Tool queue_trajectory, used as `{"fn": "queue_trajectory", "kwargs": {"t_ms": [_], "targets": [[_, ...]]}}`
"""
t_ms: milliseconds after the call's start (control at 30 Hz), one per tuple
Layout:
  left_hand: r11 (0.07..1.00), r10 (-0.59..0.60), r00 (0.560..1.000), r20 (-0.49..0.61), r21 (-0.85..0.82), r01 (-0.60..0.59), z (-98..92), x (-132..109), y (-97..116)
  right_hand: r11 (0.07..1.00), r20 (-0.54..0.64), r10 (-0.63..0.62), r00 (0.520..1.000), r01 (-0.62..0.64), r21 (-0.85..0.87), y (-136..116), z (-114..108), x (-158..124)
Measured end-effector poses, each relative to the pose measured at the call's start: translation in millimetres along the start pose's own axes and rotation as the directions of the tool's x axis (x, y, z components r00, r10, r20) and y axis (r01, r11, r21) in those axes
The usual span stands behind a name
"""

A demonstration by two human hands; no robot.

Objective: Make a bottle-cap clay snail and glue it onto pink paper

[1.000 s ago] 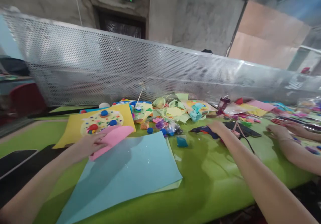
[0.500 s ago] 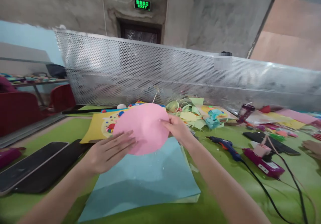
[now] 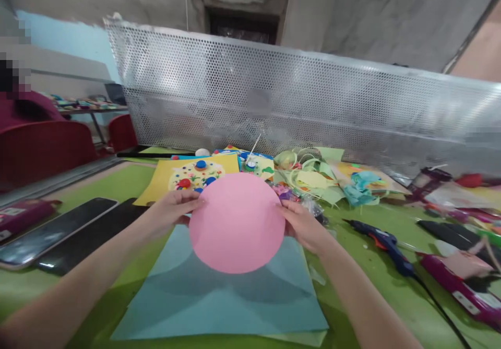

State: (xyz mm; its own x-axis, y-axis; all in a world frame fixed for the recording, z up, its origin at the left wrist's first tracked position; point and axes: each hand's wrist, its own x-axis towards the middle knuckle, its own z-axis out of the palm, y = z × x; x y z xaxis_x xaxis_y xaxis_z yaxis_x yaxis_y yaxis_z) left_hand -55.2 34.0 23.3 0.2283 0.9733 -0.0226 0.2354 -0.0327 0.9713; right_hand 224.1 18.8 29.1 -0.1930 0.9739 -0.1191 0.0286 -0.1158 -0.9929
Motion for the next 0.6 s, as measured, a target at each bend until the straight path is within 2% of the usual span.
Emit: {"fn": "queue_trajectory", "kwargs": {"t_ms": [67,133,233,300,467,600], "targets": [[0.998,-0.041,0.999,0.011,0.046,0.040,-1.4,-0.8,1.1,0.999,0.032,0.038,0.999,-0.037,-0.030,2.0,-6.4,-3.6],[0.991,-0.080,0.996,0.044,0.110,0.075,-2.5,-2.0,2.2,0.987,0.064,0.082,0.995,-0.072,-0.145,3.4,-11.7,-7.5],[0.972,-0.130,0.988,0.083,0.206,0.111,-3.0,-4.3,1.7,0.910,0.119,0.170,0.978,-0.110,-0.400,6.5,-14.2,-11.8],[0.956,-0.160,0.984,0.081,0.261,0.134,-3.3,-5.9,0.6,0.858,0.146,0.208,0.967,-0.109,-0.502,8.9,-12.2,-13.6],[0.906,-0.214,0.974,0.073,0.387,0.170,-3.8,-9.9,2.2,0.815,0.185,0.256,0.949,-0.109,-0.568,10.8,-6.0,-19.6],[0.876,-0.247,0.968,0.036,0.436,0.207,-2.9,-11.2,0.9,0.786,0.168,0.295,0.941,-0.139,-0.602,10.5,-4.3,-23.4]]}}
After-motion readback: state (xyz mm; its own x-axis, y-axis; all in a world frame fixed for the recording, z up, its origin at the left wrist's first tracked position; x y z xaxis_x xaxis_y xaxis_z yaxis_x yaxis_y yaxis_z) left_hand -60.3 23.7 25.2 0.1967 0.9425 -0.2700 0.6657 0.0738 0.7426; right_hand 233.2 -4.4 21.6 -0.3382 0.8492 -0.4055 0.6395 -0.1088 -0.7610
